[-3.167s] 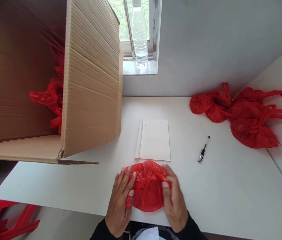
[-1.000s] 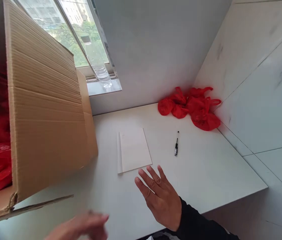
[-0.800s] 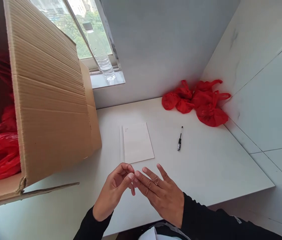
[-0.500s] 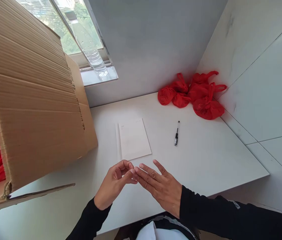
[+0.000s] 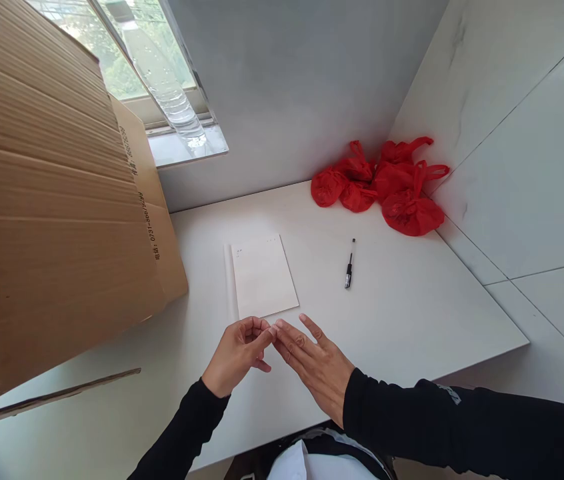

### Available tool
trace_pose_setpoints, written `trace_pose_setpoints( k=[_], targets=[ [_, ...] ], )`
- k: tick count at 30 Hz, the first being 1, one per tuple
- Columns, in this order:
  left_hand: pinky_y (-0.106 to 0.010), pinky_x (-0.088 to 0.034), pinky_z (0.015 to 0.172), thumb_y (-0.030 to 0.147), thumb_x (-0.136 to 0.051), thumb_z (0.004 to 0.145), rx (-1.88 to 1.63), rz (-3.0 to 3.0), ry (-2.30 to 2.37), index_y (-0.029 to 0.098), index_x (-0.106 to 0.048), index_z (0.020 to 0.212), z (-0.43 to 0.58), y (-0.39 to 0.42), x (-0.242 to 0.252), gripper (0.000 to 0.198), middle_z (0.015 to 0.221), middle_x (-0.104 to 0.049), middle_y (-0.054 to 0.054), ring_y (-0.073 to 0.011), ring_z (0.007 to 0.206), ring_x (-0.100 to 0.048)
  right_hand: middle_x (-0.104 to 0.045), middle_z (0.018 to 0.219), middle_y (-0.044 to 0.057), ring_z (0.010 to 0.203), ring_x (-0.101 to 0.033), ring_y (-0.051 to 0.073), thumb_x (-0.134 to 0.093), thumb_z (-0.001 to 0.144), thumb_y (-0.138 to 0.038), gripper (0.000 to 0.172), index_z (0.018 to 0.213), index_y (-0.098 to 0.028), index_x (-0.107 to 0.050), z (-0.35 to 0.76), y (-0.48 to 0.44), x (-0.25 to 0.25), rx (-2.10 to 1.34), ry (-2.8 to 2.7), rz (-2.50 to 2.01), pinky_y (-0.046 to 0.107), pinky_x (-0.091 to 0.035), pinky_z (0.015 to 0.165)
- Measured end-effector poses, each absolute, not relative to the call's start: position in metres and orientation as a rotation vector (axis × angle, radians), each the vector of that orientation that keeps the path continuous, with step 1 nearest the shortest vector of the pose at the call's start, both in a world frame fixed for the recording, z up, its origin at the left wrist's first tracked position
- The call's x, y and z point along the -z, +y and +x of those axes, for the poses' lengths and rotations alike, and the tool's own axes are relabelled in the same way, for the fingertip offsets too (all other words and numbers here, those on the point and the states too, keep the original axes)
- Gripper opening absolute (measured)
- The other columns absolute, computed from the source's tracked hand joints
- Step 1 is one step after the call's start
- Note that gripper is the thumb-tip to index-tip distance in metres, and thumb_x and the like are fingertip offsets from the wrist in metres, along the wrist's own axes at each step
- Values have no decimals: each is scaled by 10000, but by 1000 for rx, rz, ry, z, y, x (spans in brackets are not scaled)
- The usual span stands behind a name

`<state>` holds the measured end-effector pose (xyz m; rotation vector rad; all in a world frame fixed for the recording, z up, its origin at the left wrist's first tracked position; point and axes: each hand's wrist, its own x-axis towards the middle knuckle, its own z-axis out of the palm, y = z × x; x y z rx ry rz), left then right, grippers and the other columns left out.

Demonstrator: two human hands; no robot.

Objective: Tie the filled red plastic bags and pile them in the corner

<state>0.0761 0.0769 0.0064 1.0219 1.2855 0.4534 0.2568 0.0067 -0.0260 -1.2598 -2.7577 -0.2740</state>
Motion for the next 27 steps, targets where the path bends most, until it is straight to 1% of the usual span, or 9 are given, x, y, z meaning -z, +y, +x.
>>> trace_pose_setpoints(
  k=[5,8,12,14,16,19,21,24,27],
  targets=[
    [-329,-617,552,429,-752,763,-394,934,1143,171,-556,714,70,82,-14,327,551,-455,62,-83,495,-437,-278,1617,69,1522,-92,276,-448,686,0,822,1498,-93,-360,260,8,17,243,-2742,-1240,561,77,1243],
    [-363,-628,568,461,-712,791,-331,858,1041,171,-562,722,64,86,-21,334,647,-506,24,-108,564,-508,-258,1624,55,1522,-90,266,-459,689,6,838,1510,-115,-340,262,7,11,247,-2731,-1228,562,75,1242],
    [-371,-631,595,483,-617,855,-278,812,984,170,-584,782,60,91,-26,323,774,-563,-22,-142,670,-581,-265,1622,40,1523,-92,249,-454,676,8,857,1513,-129,-337,262,5,10,252,-2715,-1248,545,47,1252],
    [-373,-632,602,466,-611,861,-255,831,1000,167,-590,792,60,91,-24,308,779,-577,-29,-149,683,-595,-267,1621,50,1521,-105,252,-450,668,4,867,1517,-119,-324,262,3,12,232,-2733,-1228,546,49,1251],
    [-364,-631,592,419,-661,831,-234,872,1043,164,-591,784,60,91,-21,268,744,-580,-21,-149,670,-595,-283,1615,71,1521,-107,257,-450,665,-11,860,1513,-93,-327,261,2,14,208,-2756,-1203,544,30,1255],
    [-339,-622,541,353,-715,779,-205,948,1108,161,-590,762,60,92,-14,230,696,-577,-4,-141,620,-586,-386,1565,86,1524,-88,241,-479,661,-60,805,1463,-63,-411,260,-1,18,167,-2745,-1173,502,-122,1270],
    [-317,-609,499,336,-719,769,-186,993,1133,158,-591,752,59,91,-9,220,679,-578,0,-137,589,-584,-444,1528,78,1526,-58,223,-522,655,-102,755,1409,-79,-491,259,-3,20,159,-2739,-1154,460,-223,1261],
    [-275,-574,434,338,-719,772,-174,1047,1164,155,-597,755,58,90,-3,220,664,-584,-1,-132,548,-578,-456,1518,60,1528,-11,236,-605,627,-151,684,1310,-120,-600,260,-3,21,195,-2793,-1137,452,-259,1253],
    [-232,-533,383,339,-718,782,-188,1066,1172,153,-590,738,56,87,-1,229,616,-567,10,-119,498,-559,-442,1526,32,1524,-34,279,-645,623,-175,600,1222,-156,-667,266,0,20,213,-2900,-1061,491,-249,1253]
  ],
)
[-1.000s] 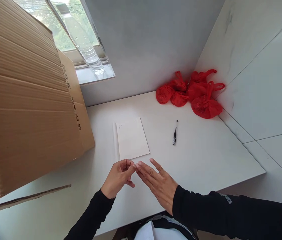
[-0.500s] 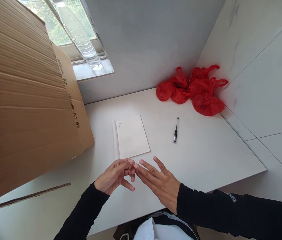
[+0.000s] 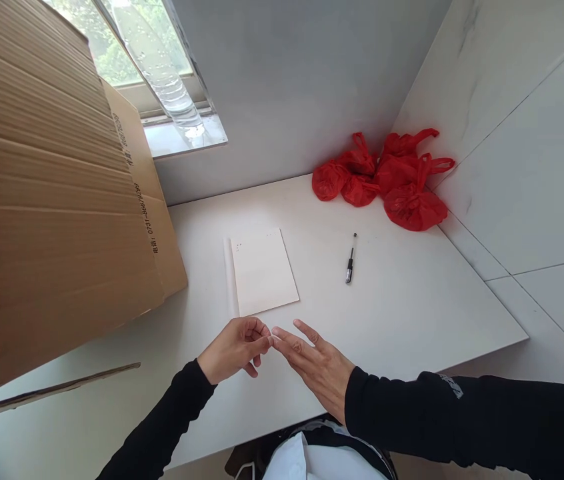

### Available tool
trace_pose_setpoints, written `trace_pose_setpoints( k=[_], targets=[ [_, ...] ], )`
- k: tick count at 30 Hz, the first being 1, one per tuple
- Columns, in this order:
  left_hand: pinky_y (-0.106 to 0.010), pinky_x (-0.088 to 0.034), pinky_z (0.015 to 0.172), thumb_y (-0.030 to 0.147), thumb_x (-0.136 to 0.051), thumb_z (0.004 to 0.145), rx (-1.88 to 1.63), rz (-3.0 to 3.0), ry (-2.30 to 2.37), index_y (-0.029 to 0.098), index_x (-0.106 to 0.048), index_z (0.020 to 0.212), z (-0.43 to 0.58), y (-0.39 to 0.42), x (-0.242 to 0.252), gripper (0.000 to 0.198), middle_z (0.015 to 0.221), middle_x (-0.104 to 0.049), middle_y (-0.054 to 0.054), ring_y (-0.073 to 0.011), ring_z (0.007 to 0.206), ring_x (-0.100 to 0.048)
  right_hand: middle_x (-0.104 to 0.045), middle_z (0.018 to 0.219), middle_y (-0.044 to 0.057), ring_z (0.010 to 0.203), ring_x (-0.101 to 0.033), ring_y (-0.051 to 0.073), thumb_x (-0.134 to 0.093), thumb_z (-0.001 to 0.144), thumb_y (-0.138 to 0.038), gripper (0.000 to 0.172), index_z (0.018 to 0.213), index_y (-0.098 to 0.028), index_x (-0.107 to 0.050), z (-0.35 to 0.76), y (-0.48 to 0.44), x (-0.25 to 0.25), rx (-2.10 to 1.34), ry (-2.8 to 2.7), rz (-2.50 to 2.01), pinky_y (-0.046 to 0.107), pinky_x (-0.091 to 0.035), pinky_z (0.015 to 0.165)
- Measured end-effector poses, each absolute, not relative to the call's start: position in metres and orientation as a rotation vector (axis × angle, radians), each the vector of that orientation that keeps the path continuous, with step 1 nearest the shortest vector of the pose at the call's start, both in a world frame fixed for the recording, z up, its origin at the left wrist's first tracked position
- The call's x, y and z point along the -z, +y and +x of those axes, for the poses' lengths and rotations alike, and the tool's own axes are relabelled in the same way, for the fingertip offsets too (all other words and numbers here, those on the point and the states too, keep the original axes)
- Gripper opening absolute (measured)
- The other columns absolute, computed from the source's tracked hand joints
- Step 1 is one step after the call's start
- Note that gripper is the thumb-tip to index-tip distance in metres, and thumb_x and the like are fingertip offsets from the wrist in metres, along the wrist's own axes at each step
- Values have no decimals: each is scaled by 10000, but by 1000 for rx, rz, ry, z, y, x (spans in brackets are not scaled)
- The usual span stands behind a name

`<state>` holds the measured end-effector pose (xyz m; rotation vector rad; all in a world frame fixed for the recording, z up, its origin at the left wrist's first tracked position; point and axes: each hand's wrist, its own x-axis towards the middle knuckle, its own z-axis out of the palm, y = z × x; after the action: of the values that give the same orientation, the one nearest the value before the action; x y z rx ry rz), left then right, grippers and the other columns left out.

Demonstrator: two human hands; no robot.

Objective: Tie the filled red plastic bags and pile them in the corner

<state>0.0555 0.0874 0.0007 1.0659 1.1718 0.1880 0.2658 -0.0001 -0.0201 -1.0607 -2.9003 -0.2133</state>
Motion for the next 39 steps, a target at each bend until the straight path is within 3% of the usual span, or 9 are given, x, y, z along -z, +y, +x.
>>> trace_pose_setpoints(
  k=[3,6,9,11,16,24,31,36,39],
  targets=[
    [-240,-535,376,306,-702,800,-212,1007,1105,159,-569,724,53,87,-5,213,551,-521,36,-105,444,-523,-368,1572,-5,1518,-69,296,-621,655,-137,560,1211,-186,-667,270,5,16,220,-2958,-1011,522,-238,1245],
    [-280,-581,431,328,-660,850,-288,887,980,168,-564,781,50,88,-17,199,630,-534,28,-105,495,-538,-440,1517,91,1474,-238,318,-573,760,-79,560,1314,-163,-578,266,16,4,213,-2703,-1159,600,-212,1214],
    [-252,-594,474,385,-592,917,-427,781,881,178,-566,860,50,87,-30,216,759,-551,7,-97,595,-546,-656,1205,103,1220,-550,255,-531,897,-124,359,1249,-164,-588,255,32,-16,-76,-2273,-1346,602,-238,1190],
    [-227,-587,467,381,-572,938,-508,736,848,181,-570,880,52,84,-36,208,776,-540,8,-88,608,-529,-693,1017,34,1012,-621,182,-521,937,-178,202,1108,-201,-627,248,42,-28,-340,-2059,-1375,558,-265,1187],
    [-224,-589,442,330,-580,948,-620,684,819,158,-624,886,59,75,-38,188,778,-568,-7,-90,605,-529,-691,863,-20,865,-634,155,-588,907,-204,70,936,-229,-646,236,53,-40,-585,-1839,-1373,540,-296,1155],
    [-231,-584,421,313,-644,910,-690,706,843,137,-692,902,62,73,-38,182,803,-617,-26,-94,591,-543,-683,813,-77,844,-626,118,-633,862,-181,86,887,-261,-653,237,51,-41,-679,-1769,-1419,474,-256,1160],
    [-275,-591,436,341,-629,917,-666,849,909,151,-662,899,65,70,-41,194,794,-606,-21,-118,617,-548,-686,765,-80,798,-625,113,-659,815,-161,94,836,-253,-659,238,52,-42,-644,-1772,-1428,454,-245,1157],
    [-309,-604,517,420,-555,951,-594,1127,1042,178,-644,935,65,68,-42,258,754,-551,2,-130,642,-542,-688,735,-95,756,-620,108,-672,789,-162,94,773,-254,-657,242,54,-36,-681,-1779,-1460,464,-237,1160],
    [-282,-580,548,380,-493,986,-510,1370,1109,196,-671,1035,62,62,-35,260,768,-565,-2,-124,640,-542,-707,769,-101,764,-634,104,-673,827,-218,67,778,-262,-656,248,59,-32,-725,-1699,-1486,462,-239,1160]
  ],
)
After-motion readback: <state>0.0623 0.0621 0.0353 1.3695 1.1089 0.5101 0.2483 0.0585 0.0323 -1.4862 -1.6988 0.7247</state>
